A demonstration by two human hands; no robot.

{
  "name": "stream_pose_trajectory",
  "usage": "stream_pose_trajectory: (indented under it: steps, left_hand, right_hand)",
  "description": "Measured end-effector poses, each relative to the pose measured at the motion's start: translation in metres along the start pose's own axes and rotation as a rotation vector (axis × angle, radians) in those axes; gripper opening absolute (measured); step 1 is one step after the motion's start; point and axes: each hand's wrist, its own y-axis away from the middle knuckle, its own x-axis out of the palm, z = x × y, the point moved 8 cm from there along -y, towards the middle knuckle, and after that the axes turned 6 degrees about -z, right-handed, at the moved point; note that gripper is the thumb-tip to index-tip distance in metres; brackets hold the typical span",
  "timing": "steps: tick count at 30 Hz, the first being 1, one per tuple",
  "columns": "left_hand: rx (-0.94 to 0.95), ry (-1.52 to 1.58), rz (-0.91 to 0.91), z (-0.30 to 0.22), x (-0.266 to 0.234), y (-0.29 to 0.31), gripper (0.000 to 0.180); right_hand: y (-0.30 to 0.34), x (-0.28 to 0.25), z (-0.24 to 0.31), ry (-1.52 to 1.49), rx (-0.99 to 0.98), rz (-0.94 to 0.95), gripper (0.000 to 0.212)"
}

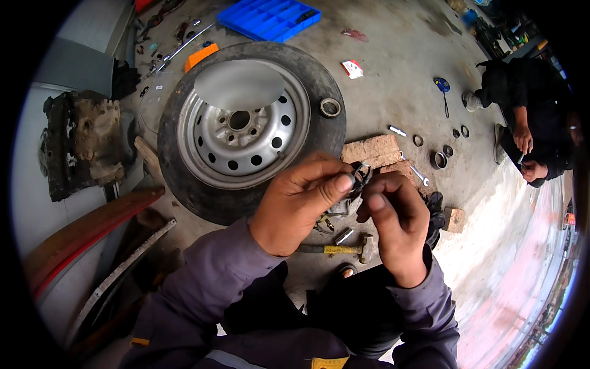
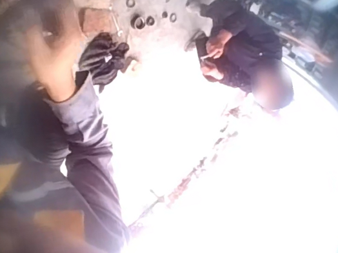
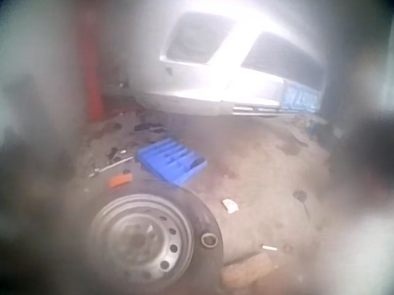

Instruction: The person wraps a small electrical wire with black electrical tape. They hold the wire in one hand and the tape roll in the other, carefully winding the tape around the wire's end to insulate it. The task is performed in a workshop setting with a car wheel and other parts visible on the floor.

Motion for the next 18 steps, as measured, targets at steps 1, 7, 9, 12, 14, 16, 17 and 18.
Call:
stream_pose_trajectory:
  steps: [1, 7, 9, 12, 14, 16, 17, 18]
  left_hand:
    - [-0.036, 0.033, -0.018, 0.004, 0.0, 0.001, 0.021]
    - [-0.297, 0.425, -0.058, 0.019, 0.01, 0.006, 0.023]
    - [-0.132, 0.333, 0.034, -0.003, 0.018, 0.009, 0.024]
    - [-0.072, 0.187, 0.006, -0.009, 0.015, 0.014, 0.024]
    - [-0.072, 0.146, -0.098, -0.004, 0.008, 0.012, 0.024]
    - [-0.099, 0.173, -0.052, -0.003, 0.009, 0.011, 0.021]
    - [-0.119, 0.185, -0.022, -0.002, 0.012, 0.011, 0.02]
    - [-0.148, 0.207, -0.061, 0.003, 0.013, 0.012, 0.018]
  right_hand:
    - [0.0, 0.005, -0.006, -0.01, 0.074, -0.003, 0.007]
    - [-0.005, 0.009, -0.017, -0.125, 0.178, -0.057, 0.007]
    - [-0.004, 0.003, -0.028, -0.068, 0.239, -0.073, 0.007]
    - [-0.001, -0.004, -0.001, -0.076, 0.043, -0.168, 0.009]
    - [0.003, -0.005, 0.032, 0.073, -0.386, -0.159, 0.017]
    - [0.0, 0.008, 0.059, 0.401, -0.602, -0.074, 0.024]
    - [-0.002, 0.014, 0.061, 0.511, -0.6, -0.045, 0.025]
    - [-0.004, 0.012, 0.057, 0.541, -0.619, -0.069, 0.025]
